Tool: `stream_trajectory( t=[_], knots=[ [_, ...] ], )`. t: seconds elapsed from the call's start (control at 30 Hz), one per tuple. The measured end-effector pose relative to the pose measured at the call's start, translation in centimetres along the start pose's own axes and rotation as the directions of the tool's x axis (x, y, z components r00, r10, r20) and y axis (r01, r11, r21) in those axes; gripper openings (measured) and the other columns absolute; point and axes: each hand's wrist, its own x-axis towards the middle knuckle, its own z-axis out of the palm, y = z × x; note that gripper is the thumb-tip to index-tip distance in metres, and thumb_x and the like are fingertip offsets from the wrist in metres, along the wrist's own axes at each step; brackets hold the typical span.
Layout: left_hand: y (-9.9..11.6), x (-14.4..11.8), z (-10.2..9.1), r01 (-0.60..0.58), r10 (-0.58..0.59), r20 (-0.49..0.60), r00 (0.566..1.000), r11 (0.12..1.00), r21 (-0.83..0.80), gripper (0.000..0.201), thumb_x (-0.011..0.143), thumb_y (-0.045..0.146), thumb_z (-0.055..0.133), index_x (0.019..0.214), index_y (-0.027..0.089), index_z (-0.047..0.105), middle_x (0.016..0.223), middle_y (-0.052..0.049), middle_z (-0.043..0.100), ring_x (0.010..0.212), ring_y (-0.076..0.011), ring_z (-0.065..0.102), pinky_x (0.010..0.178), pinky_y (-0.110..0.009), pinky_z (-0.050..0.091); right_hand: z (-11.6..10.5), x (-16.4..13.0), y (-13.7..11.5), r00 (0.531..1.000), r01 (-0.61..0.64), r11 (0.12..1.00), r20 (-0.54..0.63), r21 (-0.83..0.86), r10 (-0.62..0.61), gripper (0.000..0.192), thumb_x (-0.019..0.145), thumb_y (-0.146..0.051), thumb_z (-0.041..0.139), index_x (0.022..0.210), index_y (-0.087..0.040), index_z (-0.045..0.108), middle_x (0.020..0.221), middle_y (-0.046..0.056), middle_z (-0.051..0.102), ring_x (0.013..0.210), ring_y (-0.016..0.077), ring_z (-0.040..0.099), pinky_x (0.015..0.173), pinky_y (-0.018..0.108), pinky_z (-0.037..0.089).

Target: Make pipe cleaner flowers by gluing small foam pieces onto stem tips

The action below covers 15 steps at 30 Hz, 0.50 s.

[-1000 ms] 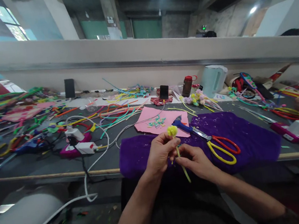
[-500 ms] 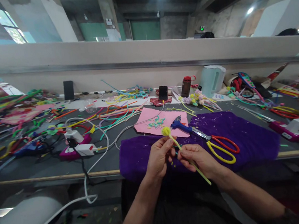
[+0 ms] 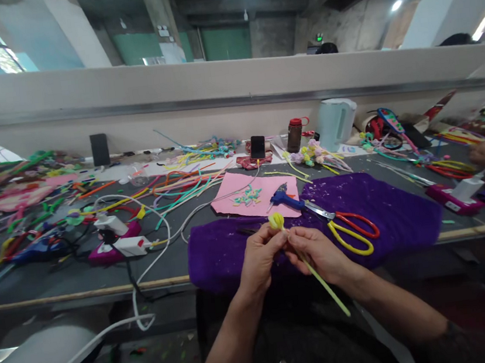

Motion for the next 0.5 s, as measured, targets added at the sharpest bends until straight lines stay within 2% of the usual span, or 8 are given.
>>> stream_trajectory(
  t=[0.1, 0.3, 0.4, 0.5],
  knots=[
    [-0.3, -0.3, 0.0, -0.013, 0.013, -0.01, 1.0, 1.0, 0.004, 0.015, 0.065, 0.025, 0.07, 0.073, 0.012, 0.065, 0.061, 0.001, 0.055, 0.053, -0.0058, 0.048, 0.051, -0.017, 0.037, -0.1, -0.1, 0.3, 1.0, 0.013, 1.0, 0.019, 0.013, -0.013, 0.025, 0.079, -0.037, 0.058, 0.072, -0.013, 0.054, 0.049, -0.004, 0.054, 0.03, 0.0024, 0.04, 0.03, 0.014, 0.023],
    [-0.7, -1.3, 0.5, 0.043, -0.05, -0.05, 0.997, 0.991, -0.123, 0.016, 0.063, 0.022, 0.072, 0.072, 0.013, 0.064, 0.064, 0.002, 0.055, 0.057, -0.0055, 0.048, 0.056, -0.017, 0.04, 0.3, -1.1, 1.0, 0.999, 0.006, 1.0, 0.032, 0.025, -0.007, 0.026, 0.081, -0.036, 0.054, 0.071, -0.012, 0.056, 0.042, -0.004, 0.052, 0.027, 0.0025, 0.038, 0.028, 0.014, 0.021],
    [-0.6, -2.1, 0.9, 0.028, -0.034, -0.039, 0.999, 0.989, -0.143, 0.013, 0.065, 0.021, 0.07, 0.072, 0.013, 0.063, 0.066, 0.001, 0.055, 0.059, -0.0055, 0.048, 0.058, -0.017, 0.04, 0.6, -1.8, 1.2, 0.999, 0.008, 1.0, 0.04, 0.028, -0.009, 0.026, 0.081, -0.035, 0.055, 0.068, -0.012, 0.056, 0.044, -0.003, 0.053, 0.027, 0.0029, 0.039, 0.028, 0.014, 0.023],
    [-0.3, -2.9, 1.2, 0.061, -0.062, 0.002, 0.998, 0.985, -0.163, 0.012, 0.068, 0.021, 0.068, 0.072, 0.013, 0.062, 0.063, 0.002, 0.052, 0.056, -0.0051, 0.046, 0.056, -0.017, 0.04, 0.6, -2.5, 1.2, 0.998, 0.032, 0.999, 0.051, -0.02, -0.031, 0.025, 0.08, -0.034, 0.056, 0.068, -0.012, 0.057, 0.045, -0.003, 0.054, 0.029, 0.0034, 0.041, 0.029, 0.013, 0.026]
  ],
)
